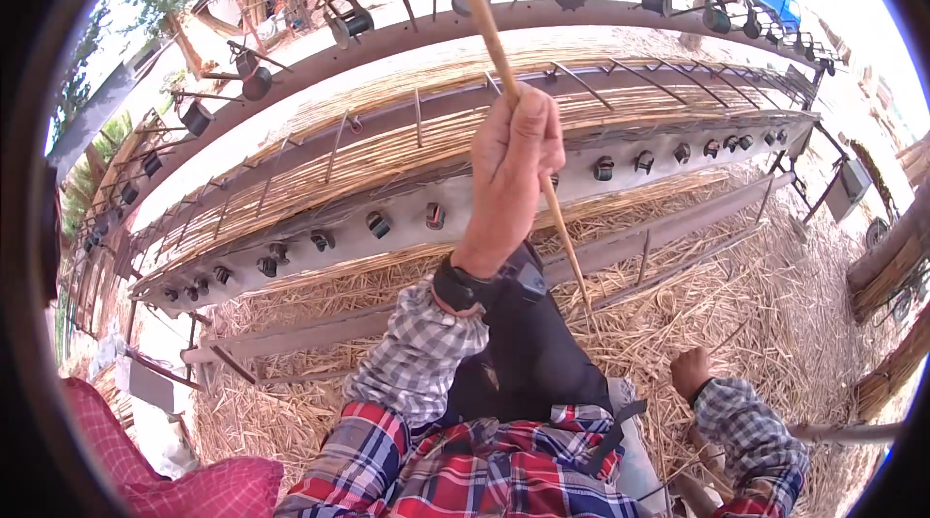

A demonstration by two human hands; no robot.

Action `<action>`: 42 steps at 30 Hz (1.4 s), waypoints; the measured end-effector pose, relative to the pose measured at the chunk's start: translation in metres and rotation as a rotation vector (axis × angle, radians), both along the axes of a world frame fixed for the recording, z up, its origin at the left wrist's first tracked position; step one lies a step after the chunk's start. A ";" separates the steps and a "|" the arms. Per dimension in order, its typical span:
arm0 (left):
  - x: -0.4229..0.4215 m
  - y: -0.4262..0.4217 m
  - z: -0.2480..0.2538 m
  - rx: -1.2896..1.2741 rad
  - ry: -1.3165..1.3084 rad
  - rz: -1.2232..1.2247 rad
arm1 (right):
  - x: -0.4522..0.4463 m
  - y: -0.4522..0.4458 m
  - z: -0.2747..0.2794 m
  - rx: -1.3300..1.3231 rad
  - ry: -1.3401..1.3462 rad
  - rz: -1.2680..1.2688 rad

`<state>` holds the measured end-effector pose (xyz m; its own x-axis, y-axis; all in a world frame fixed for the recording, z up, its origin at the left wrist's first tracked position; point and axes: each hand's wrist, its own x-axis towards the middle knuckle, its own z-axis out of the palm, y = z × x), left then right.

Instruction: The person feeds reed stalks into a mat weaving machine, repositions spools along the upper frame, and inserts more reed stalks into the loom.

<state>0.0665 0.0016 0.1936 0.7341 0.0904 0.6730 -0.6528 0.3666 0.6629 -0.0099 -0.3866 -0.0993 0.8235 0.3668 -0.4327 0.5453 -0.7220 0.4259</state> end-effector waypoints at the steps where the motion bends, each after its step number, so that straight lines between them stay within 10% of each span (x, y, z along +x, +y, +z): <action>1: 0.003 0.012 -0.012 0.015 -0.010 -0.005 | 0.010 -0.017 0.015 -0.050 -0.071 -0.089; 9: 0.014 0.070 -0.032 -0.048 0.022 0.130 | 0.064 -0.144 0.236 0.008 -0.657 -0.631; 14: 0.013 0.035 -0.015 -0.018 0.000 0.073 | 0.059 -0.219 0.231 0.234 -0.793 -0.740; 18: 0.007 0.004 -0.007 0.021 -0.013 -0.098 | 0.064 -0.208 0.178 1.719 -0.316 -1.325; 33: -0.013 0.027 -0.023 0.005 -0.016 -0.070 | 0.316 0.037 0.247 3.076 0.098 -0.856; 36: -0.013 0.028 -0.024 0.011 -0.023 -0.089 | 0.354 0.117 0.259 3.142 0.188 -0.936; 42: -0.013 0.034 -0.021 0.041 0.014 -0.050 | 0.329 0.221 0.258 1.657 0.059 -0.479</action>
<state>0.0534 0.0356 0.1723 0.7462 0.0260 0.6652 -0.6251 0.3709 0.6868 0.3196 -0.1656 0.1590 0.9822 0.1645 0.0910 0.1541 -0.4273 -0.8909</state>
